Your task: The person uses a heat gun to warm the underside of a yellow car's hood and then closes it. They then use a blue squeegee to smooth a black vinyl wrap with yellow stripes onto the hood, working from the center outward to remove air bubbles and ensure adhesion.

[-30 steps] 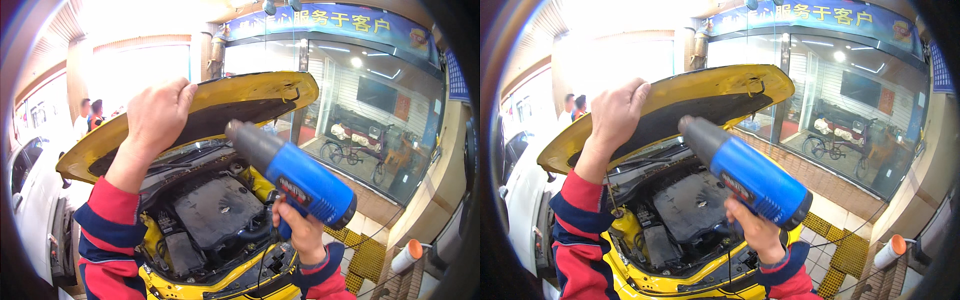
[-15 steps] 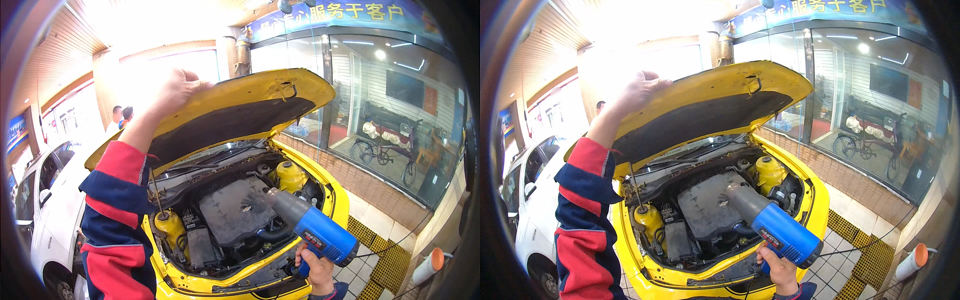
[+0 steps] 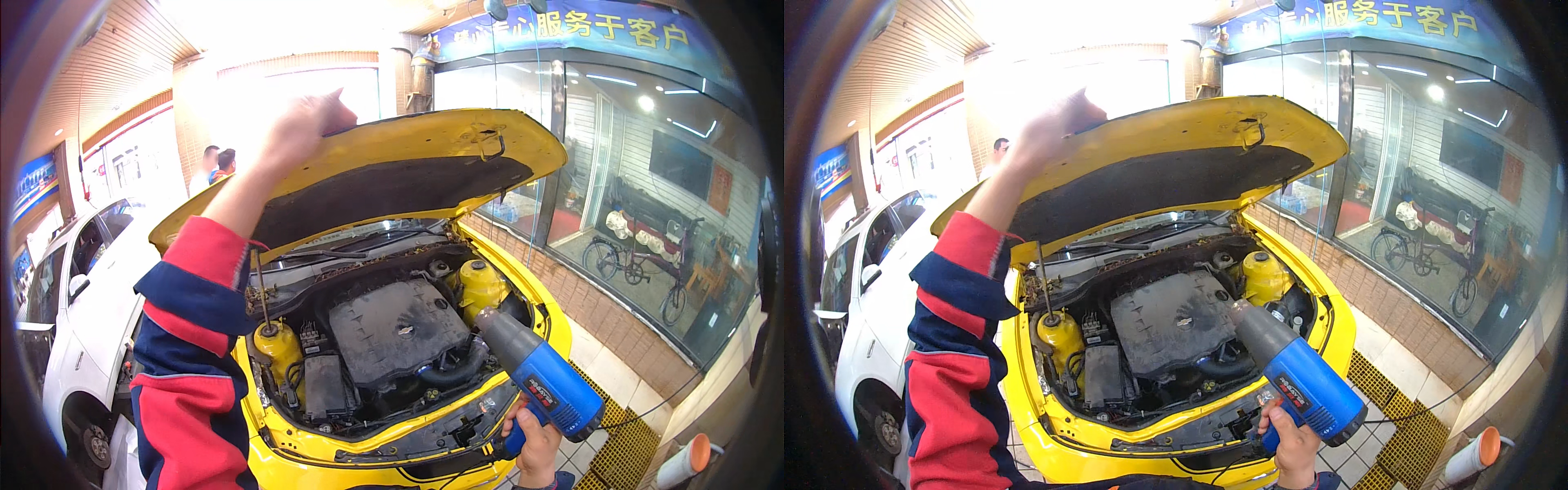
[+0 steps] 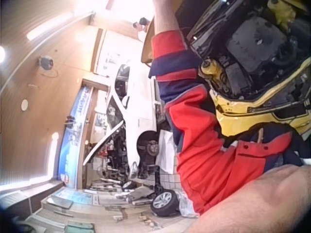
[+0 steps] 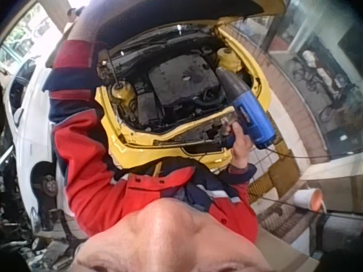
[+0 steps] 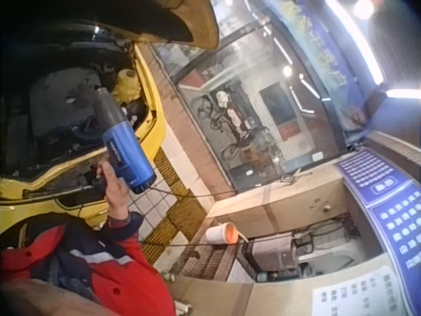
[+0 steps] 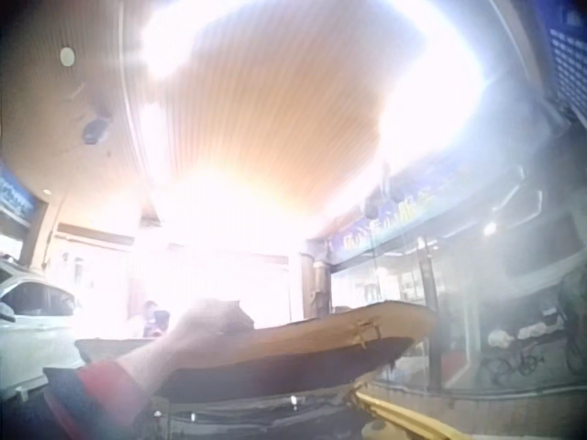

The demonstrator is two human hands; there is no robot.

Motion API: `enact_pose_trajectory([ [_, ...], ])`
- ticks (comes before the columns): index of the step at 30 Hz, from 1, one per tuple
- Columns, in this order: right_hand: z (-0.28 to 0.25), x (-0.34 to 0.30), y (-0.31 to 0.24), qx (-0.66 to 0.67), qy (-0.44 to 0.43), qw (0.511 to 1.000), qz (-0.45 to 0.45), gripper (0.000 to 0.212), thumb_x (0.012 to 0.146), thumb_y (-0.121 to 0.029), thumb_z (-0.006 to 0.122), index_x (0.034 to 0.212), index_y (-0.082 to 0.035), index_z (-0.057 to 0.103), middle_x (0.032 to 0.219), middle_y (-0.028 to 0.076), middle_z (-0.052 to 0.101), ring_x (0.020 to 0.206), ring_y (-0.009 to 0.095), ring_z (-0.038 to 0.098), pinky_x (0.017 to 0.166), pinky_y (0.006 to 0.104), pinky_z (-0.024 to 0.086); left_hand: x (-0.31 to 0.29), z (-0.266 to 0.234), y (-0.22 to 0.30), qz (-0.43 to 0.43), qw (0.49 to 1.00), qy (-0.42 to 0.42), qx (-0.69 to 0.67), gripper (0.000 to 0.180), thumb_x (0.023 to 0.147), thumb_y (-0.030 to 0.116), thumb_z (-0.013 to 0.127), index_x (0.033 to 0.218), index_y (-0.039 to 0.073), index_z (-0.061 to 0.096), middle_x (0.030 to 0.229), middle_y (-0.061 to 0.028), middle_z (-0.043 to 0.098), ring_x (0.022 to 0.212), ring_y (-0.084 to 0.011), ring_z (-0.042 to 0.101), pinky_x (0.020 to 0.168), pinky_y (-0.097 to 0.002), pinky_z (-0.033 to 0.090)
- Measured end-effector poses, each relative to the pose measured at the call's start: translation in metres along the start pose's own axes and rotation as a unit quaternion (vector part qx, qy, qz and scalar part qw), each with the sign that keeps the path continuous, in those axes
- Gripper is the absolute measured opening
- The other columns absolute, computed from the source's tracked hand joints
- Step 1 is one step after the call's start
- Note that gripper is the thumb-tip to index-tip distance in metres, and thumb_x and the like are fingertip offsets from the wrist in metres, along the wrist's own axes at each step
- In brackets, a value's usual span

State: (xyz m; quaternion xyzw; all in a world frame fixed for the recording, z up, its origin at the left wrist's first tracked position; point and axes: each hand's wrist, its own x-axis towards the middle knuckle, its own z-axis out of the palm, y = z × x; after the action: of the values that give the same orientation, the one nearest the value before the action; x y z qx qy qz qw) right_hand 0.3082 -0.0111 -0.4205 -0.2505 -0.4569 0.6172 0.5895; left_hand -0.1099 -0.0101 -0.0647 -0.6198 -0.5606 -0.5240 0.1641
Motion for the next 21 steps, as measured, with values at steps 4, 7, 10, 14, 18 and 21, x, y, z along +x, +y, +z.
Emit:
enact_pose_trajectory([
  [4, -0.001, -0.001, -0.005, -0.003, -0.009, 1.0, 0.0, 0.025, 0.098, -0.008, 0.075, 0.119, 0.001, 0.065, 0.093, 0.012, 0.072, 0.074, 0.02, 0.069, 0.068, 0.0335, 0.059, 0.007, -0.004, 0.003, -0.014, 0.996, -0.001, -0.088, 0.055, 0.116, 0.049, 0.05, 0.119, 0.003, 0.081, 0.105, -0.0137, 0.081, 0.093, -0.0257, 0.075, 0.093, -0.0423, 0.058],
  [7, -0.001, -0.003, -0.007, 0.001, -0.007, 1.0, 0.02, 0.026, 0.097, -0.008, 0.076, 0.119, 0.001, 0.064, 0.093, 0.012, 0.072, 0.075, 0.02, 0.07, 0.068, 0.0335, 0.06, 0.016, 0.01, 0.003, -0.042, 0.997, -0.052, 0.029, 0.04, 0.112, 0.039, 0.062, 0.122, 0.004, 0.08, 0.113, -0.0133, 0.081, 0.105, -0.0248, 0.075, 0.093, -0.038, 0.057],
  [10, -0.003, -0.006, -0.008, -0.008, 0.003, 0.999, 0.036, 0.026, 0.097, -0.007, 0.076, 0.118, 0.0, 0.064, 0.093, 0.012, 0.073, 0.075, 0.02, 0.07, 0.069, 0.0336, 0.06, 0.016, 0.023, 0.002, -0.001, 0.994, -0.047, 0.101, 0.027, 0.104, 0.029, 0.074, 0.108, 0.004, 0.081, 0.098, -0.0128, 0.079, 0.086, -0.0243, 0.073, 0.08, -0.0401, 0.057],
  [14, -0.009, -0.013, -0.009, -0.03, 0.019, 0.999, 0.022, 0.023, 0.098, -0.006, 0.075, 0.118, 0.001, 0.064, 0.094, 0.013, 0.072, 0.076, 0.019, 0.07, 0.069, 0.0336, 0.06, 0.006, 0.039, 0.0, 0.165, 0.956, 0.051, 0.238, 0.022, 0.095, 0.024, 0.083, 0.099, 0.003, 0.082, 0.09, -0.017, 0.079, 0.077, -0.0278, 0.075, 0.075, -0.0429, 0.058],
  [18, -0.015, -0.021, -0.013, -0.029, 0.032, 0.999, 0.014, 0.019, 0.099, -0.005, 0.072, 0.116, 0.002, 0.065, 0.095, 0.013, 0.071, 0.078, 0.02, 0.069, 0.07, 0.0339, 0.059, 0.002, 0.043, 0.006, 0.168, 0.945, 0.059, 0.274, 0.022, 0.094, 0.024, 0.084, 0.102, 0.003, 0.082, 0.096, -0.0179, 0.08, 0.083, -0.0321, 0.077, 0.079, -0.0433, 0.059],
  [21, -0.017, -0.021, -0.014, -0.012, 0.037, 0.999, 0.004, 0.019, 0.099, -0.006, 0.072, 0.115, 0.002, 0.065, 0.095, 0.013, 0.071, 0.078, 0.02, 0.069, 0.07, 0.0338, 0.059, 0.014, 0.044, 0.014, 0.081, 0.974, -0.01, 0.21, 0.02, 0.095, 0.022, 0.082, 0.103, 0.003, 0.082, 0.097, -0.0172, 0.08, 0.086, -0.0324, 0.077, 0.082, -0.0434, 0.059],
])
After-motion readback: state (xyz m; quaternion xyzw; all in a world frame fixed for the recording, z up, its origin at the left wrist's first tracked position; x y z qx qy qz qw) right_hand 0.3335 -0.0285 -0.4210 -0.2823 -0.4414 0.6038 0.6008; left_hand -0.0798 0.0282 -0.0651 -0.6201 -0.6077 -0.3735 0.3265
